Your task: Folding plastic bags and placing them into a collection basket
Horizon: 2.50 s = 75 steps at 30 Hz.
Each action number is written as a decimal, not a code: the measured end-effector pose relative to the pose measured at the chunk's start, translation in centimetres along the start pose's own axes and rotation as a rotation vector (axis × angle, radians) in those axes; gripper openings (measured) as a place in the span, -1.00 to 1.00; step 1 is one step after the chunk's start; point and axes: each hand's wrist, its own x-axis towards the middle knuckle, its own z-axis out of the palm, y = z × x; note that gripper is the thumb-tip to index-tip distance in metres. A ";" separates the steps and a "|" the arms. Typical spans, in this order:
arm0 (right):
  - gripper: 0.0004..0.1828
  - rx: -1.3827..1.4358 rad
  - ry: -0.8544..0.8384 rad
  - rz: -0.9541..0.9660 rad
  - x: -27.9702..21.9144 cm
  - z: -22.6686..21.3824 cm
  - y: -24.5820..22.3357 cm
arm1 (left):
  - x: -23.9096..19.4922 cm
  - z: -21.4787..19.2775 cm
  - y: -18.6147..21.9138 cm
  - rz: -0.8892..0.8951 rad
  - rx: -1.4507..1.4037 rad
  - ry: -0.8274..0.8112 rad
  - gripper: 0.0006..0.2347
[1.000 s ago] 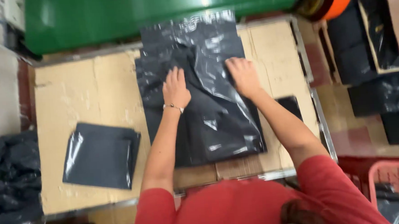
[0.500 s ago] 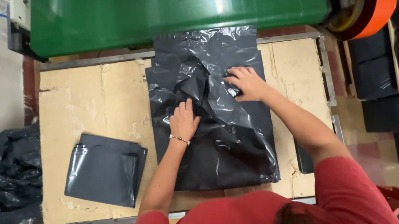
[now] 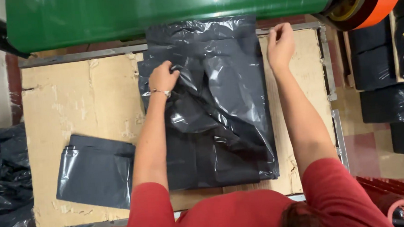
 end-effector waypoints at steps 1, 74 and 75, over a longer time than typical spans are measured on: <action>-0.90 -0.019 0.121 0.018 -0.5 -1.5 -3.3 | 0.5 0.3 -0.8 0.093 -0.034 0.068 -0.77; -0.41 -0.166 -0.291 0.857 -0.3 3.9 -2.5 | -24.7 4.7 6.1 0.476 0.011 0.235 -0.61; -0.39 0.053 -0.288 1.000 0.5 3.9 -2.3 | -23.3 3.7 6.0 0.428 -0.051 0.040 -0.63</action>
